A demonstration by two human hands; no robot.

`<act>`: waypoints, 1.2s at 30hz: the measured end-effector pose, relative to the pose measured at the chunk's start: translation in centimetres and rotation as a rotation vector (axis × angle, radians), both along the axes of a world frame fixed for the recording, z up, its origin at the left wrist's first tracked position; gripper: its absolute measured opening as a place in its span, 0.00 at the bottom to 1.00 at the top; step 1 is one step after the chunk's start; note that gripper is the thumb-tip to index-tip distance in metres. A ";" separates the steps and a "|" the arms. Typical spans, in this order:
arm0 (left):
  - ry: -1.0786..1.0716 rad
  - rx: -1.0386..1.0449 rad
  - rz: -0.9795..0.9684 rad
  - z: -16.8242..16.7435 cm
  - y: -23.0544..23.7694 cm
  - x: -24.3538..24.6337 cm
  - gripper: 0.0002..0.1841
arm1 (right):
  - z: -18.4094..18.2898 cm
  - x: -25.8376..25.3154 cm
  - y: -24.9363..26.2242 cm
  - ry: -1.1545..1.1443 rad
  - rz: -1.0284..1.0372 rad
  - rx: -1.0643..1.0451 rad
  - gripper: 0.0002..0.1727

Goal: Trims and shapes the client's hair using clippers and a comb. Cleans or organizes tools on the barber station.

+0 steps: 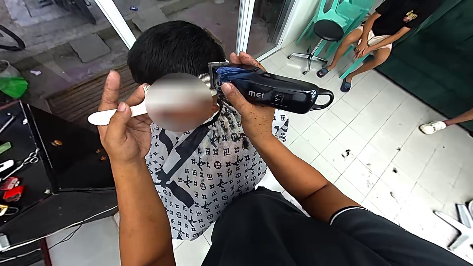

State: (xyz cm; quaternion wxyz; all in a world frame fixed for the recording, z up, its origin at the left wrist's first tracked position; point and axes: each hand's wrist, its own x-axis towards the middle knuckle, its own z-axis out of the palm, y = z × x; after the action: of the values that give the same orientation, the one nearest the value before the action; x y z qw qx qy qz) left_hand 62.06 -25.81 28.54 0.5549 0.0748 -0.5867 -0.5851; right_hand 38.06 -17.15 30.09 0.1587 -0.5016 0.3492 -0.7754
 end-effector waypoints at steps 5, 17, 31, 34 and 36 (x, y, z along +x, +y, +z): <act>0.022 -0.026 -0.025 0.1 0.0 0.1 0.24 | 0.2 3.1 0.1 0.047 0.116 -0.019 0.38; -0.246 0.287 0.271 12.7 -0.3 -3.2 0.18 | 0.6 -2.8 3.6 0.082 0.007 -0.115 0.32; -0.246 0.198 0.074 -1.5 5.7 1.8 0.20 | -3.3 -3.2 1.2 -0.044 0.144 -0.117 0.35; -0.192 0.208 0.067 -2.5 5.2 0.9 0.21 | -3.6 -2.1 0.2 -0.075 0.156 -0.111 0.35; -0.191 0.176 0.086 -1.9 4.7 0.4 0.20 | -3.7 -1.7 -0.2 -0.082 0.160 -0.090 0.35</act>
State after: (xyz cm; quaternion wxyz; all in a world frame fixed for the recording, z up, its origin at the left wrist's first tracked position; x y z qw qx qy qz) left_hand 62.45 -21.06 26.64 0.5123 0.2034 -0.5795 -0.6003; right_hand 36.36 -17.32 26.42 0.2115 -0.5024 0.2660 -0.7951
